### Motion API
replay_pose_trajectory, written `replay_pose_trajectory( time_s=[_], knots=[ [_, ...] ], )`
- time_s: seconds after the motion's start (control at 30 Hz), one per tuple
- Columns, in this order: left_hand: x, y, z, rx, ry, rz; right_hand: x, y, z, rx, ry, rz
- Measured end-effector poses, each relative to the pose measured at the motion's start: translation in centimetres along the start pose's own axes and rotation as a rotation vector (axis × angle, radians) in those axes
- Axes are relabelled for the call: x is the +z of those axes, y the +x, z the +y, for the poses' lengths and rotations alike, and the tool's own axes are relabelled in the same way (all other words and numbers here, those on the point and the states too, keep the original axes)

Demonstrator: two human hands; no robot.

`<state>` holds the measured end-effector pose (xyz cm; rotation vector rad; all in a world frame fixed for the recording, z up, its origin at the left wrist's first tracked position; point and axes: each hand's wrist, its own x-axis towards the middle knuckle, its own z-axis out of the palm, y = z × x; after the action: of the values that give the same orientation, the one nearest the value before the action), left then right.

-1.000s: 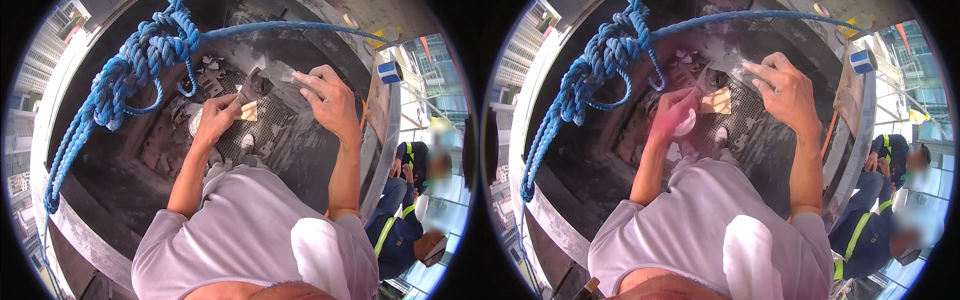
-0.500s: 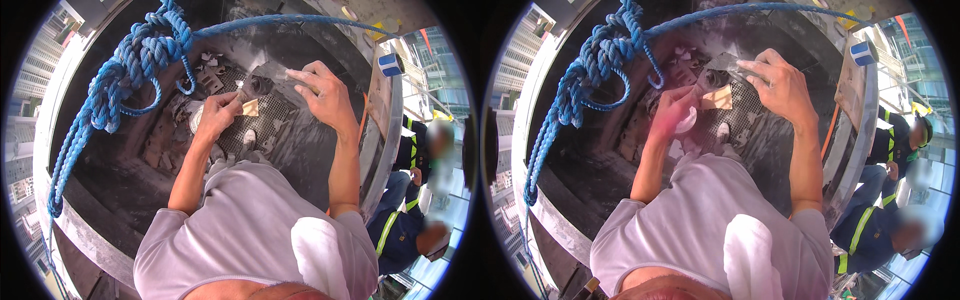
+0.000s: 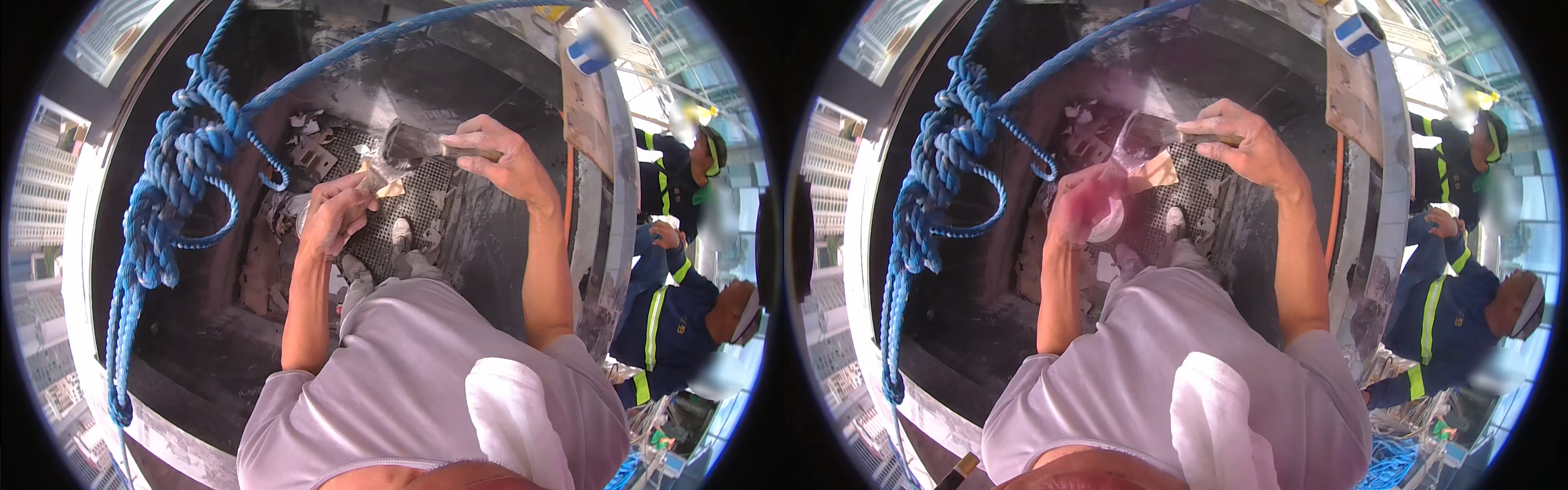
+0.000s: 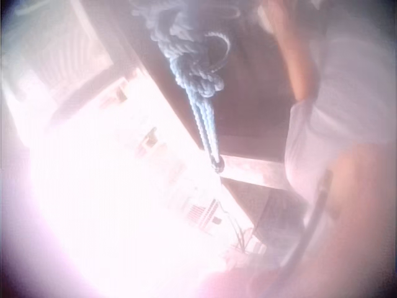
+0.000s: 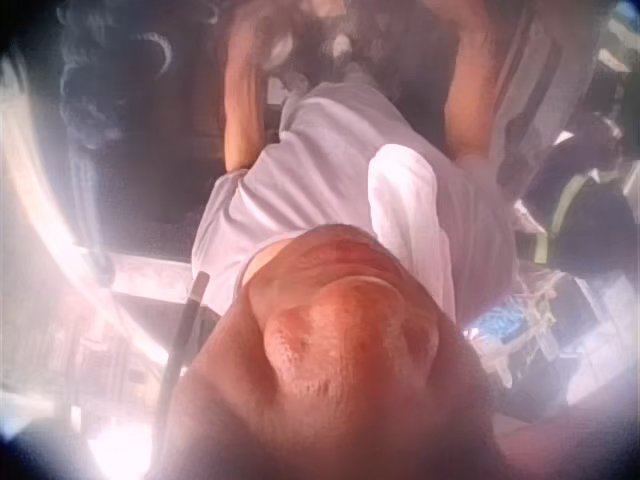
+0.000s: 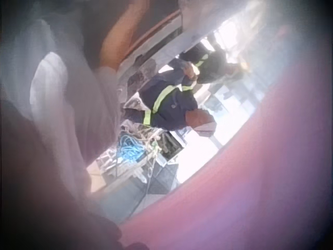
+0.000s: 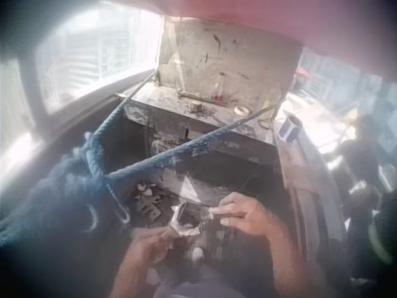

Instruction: The person scrapes a window frame with a putty knife, measures the gap with a metal ruler, then scoops sealant from a can and applies it into the frame gap using the putty knife.

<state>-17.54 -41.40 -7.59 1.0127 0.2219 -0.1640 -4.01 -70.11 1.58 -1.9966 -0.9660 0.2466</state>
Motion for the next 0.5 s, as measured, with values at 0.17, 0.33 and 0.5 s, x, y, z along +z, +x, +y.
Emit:
replay_pose_trajectory(
  time_s=[0.17, 0.33, 0.5],
  knots=[
    [0.3, 3.0, -1.8, 0.054, -0.210, -0.254, -2.2, -4.0, 0.2, 0.016, -0.157, 0.264],
    [7.0, 6.0, 1.0, 0.196, -0.069, -0.275, -8.2, -14.1, -6.5, 0.321, -0.503, 0.595],
    [10.0, 10.8, -0.3, 0.187, -0.039, -0.306, -22.6, -24.3, -10.3, 0.430, -1.097, 0.766]
  ],
)
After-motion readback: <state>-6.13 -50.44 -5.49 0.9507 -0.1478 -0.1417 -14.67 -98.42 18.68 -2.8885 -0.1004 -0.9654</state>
